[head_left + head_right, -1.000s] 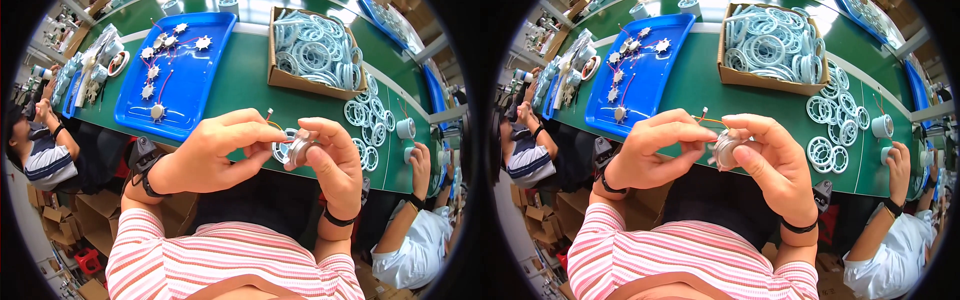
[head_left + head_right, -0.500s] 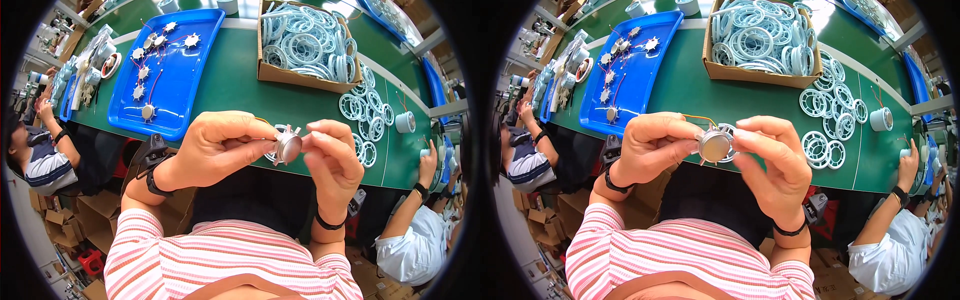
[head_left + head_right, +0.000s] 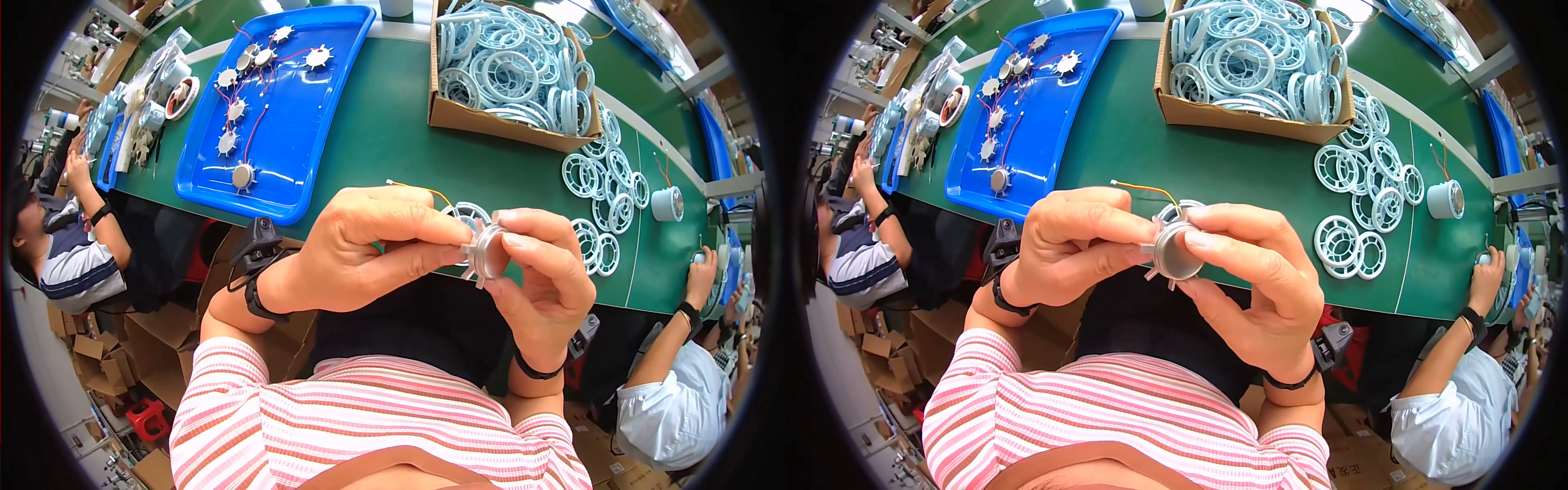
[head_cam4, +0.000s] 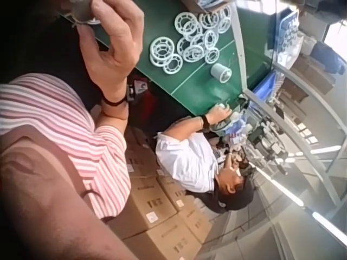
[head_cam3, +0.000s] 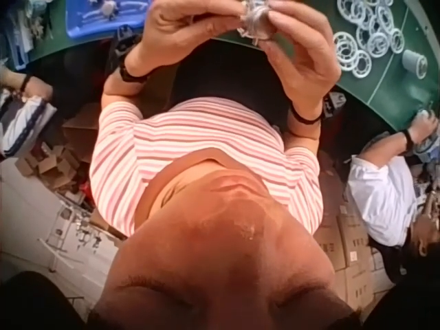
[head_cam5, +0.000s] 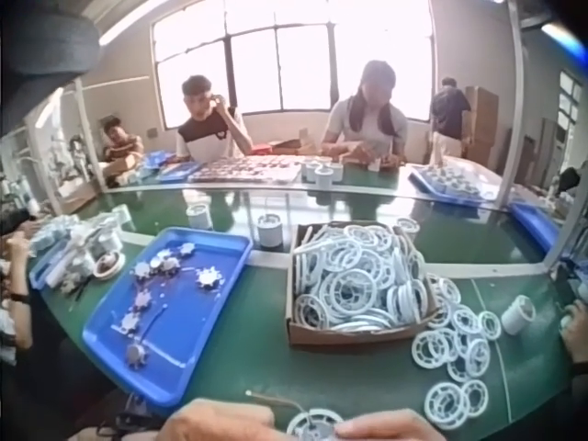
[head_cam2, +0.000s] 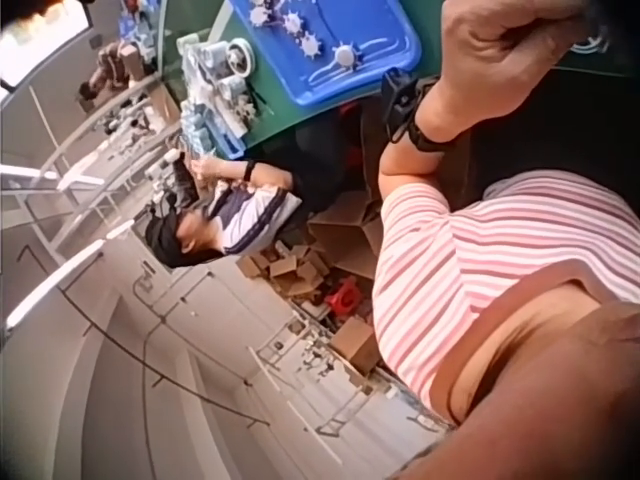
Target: Assembling small circular motor components by inserting magnets and wires into plastic frames at a production table.
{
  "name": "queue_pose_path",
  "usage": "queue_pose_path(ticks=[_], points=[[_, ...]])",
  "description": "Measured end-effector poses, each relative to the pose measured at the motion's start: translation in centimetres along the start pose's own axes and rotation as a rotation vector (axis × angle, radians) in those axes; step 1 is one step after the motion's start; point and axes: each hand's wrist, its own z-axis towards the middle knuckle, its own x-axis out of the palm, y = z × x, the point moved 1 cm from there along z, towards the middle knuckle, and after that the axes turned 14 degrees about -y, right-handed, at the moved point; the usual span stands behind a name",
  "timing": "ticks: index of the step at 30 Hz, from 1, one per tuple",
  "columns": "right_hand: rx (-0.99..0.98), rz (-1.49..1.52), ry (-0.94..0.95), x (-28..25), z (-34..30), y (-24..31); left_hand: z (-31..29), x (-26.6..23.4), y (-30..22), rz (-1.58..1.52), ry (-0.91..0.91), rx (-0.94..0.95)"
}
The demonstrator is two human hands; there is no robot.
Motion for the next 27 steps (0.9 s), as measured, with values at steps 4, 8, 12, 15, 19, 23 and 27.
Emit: queue_pose_path(ticks=[4, 8, 12, 15, 19, 23, 27], points=[[-0.017, -0.187, -0.019, -0.2, 0.1, 0.3, 0.3, -0.1, 0.1, 0.198, -0.109, 0.046], [-0.005, -0.378, -0.031, 0.5, -0.3, 1.0, -0.7, 0.1, 1.4, 0.32, -0.213, 0.067], [-0.013, -0.547, -0.052, 1.6, -0.7, 1.1, -1.3, 0.8, 3.4, 0.251, -0.238, -0.056], [-0.029, -0.631, -0.062, 2.1, -0.7, 1.3, -1.0, 1.7, 4.3, 0.094, -0.281, -0.127], [-0.017, -0.694, -0.065, 2.4, -0.8, 1.7, -0.6, 1.6, 3.5, -0.138, -0.214, -0.506], [-0.003, -0.721, -0.061, 2.6, -0.9, 1.7, -0.8, 1.8, 4.6, -0.25, -0.178, -0.572], [-0.024, -0.736, -0.045, 2.6, -0.9, 1.6, -1.5, 2.3, 4.5, -0.289, -0.229, -0.566]])
